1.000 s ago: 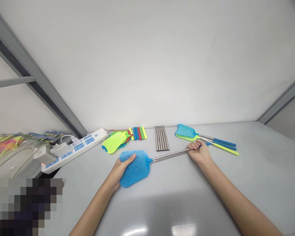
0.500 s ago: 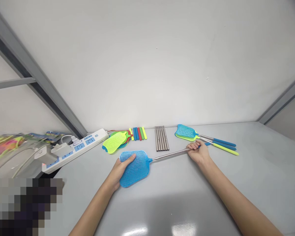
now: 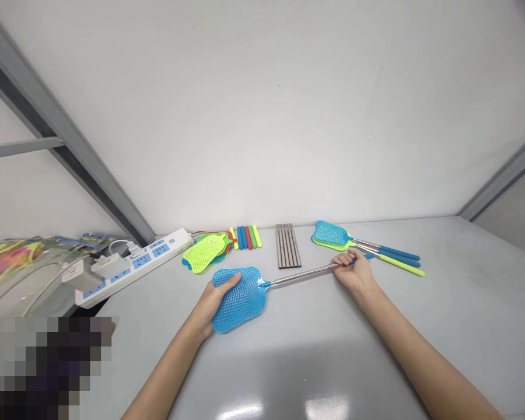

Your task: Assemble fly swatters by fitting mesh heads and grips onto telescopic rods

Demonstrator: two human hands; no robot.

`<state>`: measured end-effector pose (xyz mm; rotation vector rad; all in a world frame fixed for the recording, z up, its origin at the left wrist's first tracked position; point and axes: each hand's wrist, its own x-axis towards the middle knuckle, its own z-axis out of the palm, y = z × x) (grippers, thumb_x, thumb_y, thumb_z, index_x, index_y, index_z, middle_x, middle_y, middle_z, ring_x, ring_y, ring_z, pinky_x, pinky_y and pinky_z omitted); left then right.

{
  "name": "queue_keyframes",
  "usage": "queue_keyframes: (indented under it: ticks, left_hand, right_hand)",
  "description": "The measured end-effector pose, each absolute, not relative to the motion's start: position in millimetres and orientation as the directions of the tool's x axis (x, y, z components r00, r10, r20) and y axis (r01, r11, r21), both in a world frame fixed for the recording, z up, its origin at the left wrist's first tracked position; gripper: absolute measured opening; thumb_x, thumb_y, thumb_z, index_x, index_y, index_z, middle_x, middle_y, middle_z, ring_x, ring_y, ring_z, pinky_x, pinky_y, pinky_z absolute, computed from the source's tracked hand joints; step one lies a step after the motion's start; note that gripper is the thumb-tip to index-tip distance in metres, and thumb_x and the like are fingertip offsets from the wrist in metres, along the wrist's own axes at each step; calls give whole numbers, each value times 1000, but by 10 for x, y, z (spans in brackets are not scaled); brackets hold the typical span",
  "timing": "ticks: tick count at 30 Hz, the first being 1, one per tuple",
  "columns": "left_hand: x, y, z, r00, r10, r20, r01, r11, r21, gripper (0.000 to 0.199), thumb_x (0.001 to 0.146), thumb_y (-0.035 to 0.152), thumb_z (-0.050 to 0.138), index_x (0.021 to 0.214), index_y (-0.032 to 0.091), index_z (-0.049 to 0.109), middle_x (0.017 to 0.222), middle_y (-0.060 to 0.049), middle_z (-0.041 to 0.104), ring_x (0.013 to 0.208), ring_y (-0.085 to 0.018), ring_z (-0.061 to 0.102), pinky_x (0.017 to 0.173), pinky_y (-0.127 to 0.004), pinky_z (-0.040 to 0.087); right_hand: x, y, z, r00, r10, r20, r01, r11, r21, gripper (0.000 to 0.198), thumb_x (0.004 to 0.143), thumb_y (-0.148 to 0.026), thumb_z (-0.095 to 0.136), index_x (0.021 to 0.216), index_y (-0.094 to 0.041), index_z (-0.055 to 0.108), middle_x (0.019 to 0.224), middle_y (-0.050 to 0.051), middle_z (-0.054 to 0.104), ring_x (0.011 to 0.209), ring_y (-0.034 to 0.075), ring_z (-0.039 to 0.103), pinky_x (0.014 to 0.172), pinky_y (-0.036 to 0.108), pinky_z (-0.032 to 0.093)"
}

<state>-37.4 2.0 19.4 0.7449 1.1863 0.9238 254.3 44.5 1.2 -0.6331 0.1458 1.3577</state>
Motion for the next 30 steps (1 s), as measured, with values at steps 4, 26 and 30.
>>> queue_keyframes:
  ticks: [4, 26, 30]
  left_hand:
    - [-364, 18, 202, 104, 895, -434, -206, 446, 871, 34, 63, 35, 62, 89, 13, 58, 85, -11, 65, 74, -24, 61, 70, -36, 48]
    - [-362, 5, 223, 95, 896, -435, -203, 445, 872, 32, 62, 35, 62, 86, 14, 58, 82, -10, 65, 75, -23, 61, 68, -34, 49]
    - [-362, 2, 226, 94, 891, -444, -201, 454, 868, 31, 62, 34, 62, 86, 15, 58, 83, -9, 66, 75, -23, 61, 68, -34, 49]
  right_hand:
    - [2544, 446, 17, 231, 861, -453, -937, 71, -343, 26, 69, -9, 32, 52, -18, 15, 38, -9, 19, 29, 4, 21, 31, 17, 25]
    - [2547, 450, 9, 230, 871, -435, -926, 59, -373, 27, 71, -9, 31, 52, -18, 13, 37, -9, 18, 28, 4, 22, 31, 16, 25]
    - [2555, 454, -7, 232, 881, -413, -916, 55, -397, 28, 71, -8, 31, 52, -18, 13, 38, -9, 17, 28, 4, 22, 31, 16, 25]
